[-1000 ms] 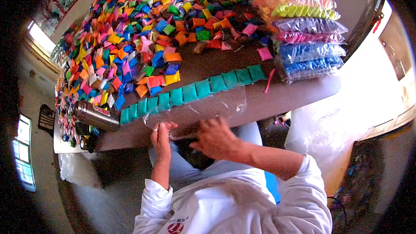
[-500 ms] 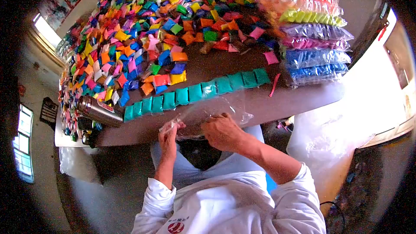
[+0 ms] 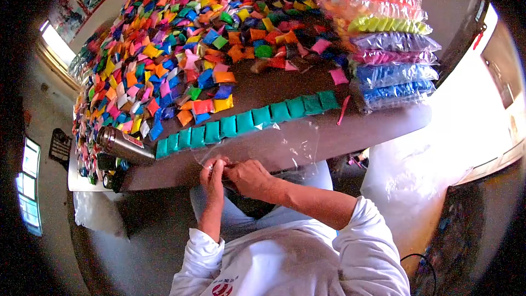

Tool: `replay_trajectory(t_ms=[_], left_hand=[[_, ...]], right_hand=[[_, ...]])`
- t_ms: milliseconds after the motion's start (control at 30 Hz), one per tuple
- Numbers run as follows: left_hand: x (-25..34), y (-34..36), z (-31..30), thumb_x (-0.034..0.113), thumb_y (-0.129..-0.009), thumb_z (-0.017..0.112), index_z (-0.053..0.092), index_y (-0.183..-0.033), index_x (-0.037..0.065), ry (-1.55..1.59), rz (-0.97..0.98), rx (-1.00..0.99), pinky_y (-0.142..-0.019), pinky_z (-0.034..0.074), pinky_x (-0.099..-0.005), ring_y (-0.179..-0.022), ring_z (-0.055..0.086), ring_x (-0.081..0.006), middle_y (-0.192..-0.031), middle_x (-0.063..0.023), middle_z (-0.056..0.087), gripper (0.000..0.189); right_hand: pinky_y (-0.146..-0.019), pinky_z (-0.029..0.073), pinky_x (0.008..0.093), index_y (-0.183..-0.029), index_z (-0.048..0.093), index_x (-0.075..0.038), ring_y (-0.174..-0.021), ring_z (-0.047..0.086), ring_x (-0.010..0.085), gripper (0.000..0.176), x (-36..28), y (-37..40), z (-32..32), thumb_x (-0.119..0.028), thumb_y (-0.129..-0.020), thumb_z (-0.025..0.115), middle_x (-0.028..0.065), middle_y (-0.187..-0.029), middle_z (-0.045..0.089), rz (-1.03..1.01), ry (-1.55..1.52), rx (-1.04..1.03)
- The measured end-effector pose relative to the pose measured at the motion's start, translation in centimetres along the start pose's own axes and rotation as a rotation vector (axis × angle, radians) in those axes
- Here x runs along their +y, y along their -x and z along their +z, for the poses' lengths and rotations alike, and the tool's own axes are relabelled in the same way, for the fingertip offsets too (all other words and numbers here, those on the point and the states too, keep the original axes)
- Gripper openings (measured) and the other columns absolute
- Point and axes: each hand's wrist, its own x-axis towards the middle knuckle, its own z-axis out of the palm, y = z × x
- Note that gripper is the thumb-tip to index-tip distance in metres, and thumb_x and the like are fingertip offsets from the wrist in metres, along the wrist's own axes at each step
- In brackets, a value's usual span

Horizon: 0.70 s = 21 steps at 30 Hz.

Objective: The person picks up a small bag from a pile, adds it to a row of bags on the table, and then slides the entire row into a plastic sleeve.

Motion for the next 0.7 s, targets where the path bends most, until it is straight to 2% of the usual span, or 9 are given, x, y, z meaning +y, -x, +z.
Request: replay_trajectory(t_ms=[133,233,333,367,400,467,533,633,700], left_hand=[[-0.1,-0.1,-0.2,0.02,-0.094,0.052,0.063,-0.095,-0.003,-0.041,0.066,-0.018,-0.078,0.047,-0.0294,-0.085,0.059,-0.0153,-0.091,-0.0083,0.064,0.025],[-0.9,-0.2,-0.6,0.019,-0.095,0.051,0.062,-0.097,-0.003,-0.027,0.113,-0.024,-0.078,0.047,-0.0295,-0.086,0.06,-0.0157,-0.092,-0.0085,0.064,0.025],[-1.0,0.0,-0.8,0.019,-0.096,0.049,0.062,-0.098,-0.002,0.033,0.079,-0.005,-0.078,0.047,-0.0294,-0.086,0.06,-0.0156,-0.093,-0.0084,0.065,0.024],[-0.9,0.1,-0.9,0.018,-0.096,0.048,0.061,-0.099,-0.002,0.057,0.034,0.003,-0.079,0.047,-0.0294,-0.087,0.06,-0.0155,-0.094,-0.0085,0.065,0.024],[-0.8,0.1,-0.7,0.018,-0.096,0.048,0.061,-0.099,-0.002,0.059,0.034,0.007,-0.079,0.047,-0.0294,-0.087,0.06,-0.0155,-0.094,-0.0085,0.065,0.024],[-0.8,0.3,-0.1,0.018,-0.097,0.047,0.061,-0.098,-0.003,-0.104,0.108,-0.088,-0.079,0.047,-0.029,-0.086,0.061,-0.0152,-0.094,-0.0084,0.066,0.025],[-1.2,0.1,0.2,0.018,-0.096,0.049,0.061,-0.099,-0.003,-0.077,0.111,-0.088,-0.077,0.047,-0.0285,-0.085,0.061,-0.0151,-0.093,-0.0086,0.065,0.024],[-0.6,0.1,0.5,0.018,-0.094,0.053,0.062,-0.1,-0.002,-0.13,0.158,-0.086,-0.076,0.047,-0.0277,-0.084,0.06,-0.014,-0.093,-0.0076,0.065,0.023],[0.0,0.1,0.4,0.018,-0.091,0.057,0.062,-0.101,-0.002,-0.115,0.061,-0.106,-0.076,0.047,-0.0279,-0.085,0.059,-0.0143,-0.096,-0.0067,0.064,0.023]], right_hand=[[-0.067,0.051,0.0445,-0.086,0.063,-0.004,-0.079,0.063,0.0351,0.013,-0.8,0.5,-0.5,-0.014,-0.077,0.063,0.014,-0.084,0.064,-0.019,0.032,0.173],[-0.07,0.051,0.0425,-0.086,0.064,-0.006,-0.086,0.064,0.0318,0.013,-0.1,1.9,-2.7,-0.016,-0.078,0.061,0.0128,-0.086,0.065,0.043,0.32,0.023],[-0.073,0.052,0.0414,-0.087,0.065,-0.008,-0.091,0.063,0.0282,0.019,2.5,3.9,-6.1,-0.024,-0.077,0.063,0.0134,-0.089,0.065,0.343,0.535,-0.244],[-0.072,0.052,0.0421,-0.087,0.065,-0.008,-0.091,0.062,0.0296,0.021,4.6,5.5,-6.0,-0.026,-0.075,0.065,0.0133,-0.088,0.065,0.297,0.57,-0.098],[-0.072,0.052,0.0421,-0.087,0.065,-0.008,-0.091,0.062,0.0296,0.021,4.7,6.0,-6.9,-0.026,-0.075,0.065,0.0133,-0.088,0.065,0.294,0.572,-0.101],[-0.072,0.051,0.0433,-0.086,0.064,-0.009,-0.091,0.061,0.0321,0.021,4.4,6.4,-8.6,-0.026,-0.075,0.066,0.0134,-0.085,0.064,0.473,0.416,-0.049],[-0.072,0.051,0.0438,-0.087,0.064,-0.007,-0.089,0.061,0.0334,0.019,4.6,6.6,-7.9,-0.023,-0.075,0.065,0.0143,-0.087,0.063,0.398,0.468,0.029],[-0.071,0.051,0.042,-0.088,0.063,-0.006,-0.086,0.062,0.0317,0.019,4.1,4.4,-5.2,-0.019,-0.075,0.065,0.0141,-0.091,0.062,0.2,0.281,-0.175],[-0.07,0.051,0.0412,-0.089,0.064,-0.005,-0.084,0.063,0.0308,0.02,3.2,2.5,-3.4,-0.018,-0.074,0.066,0.0136,-0.092,0.062,0.173,0.233,-0.261]])
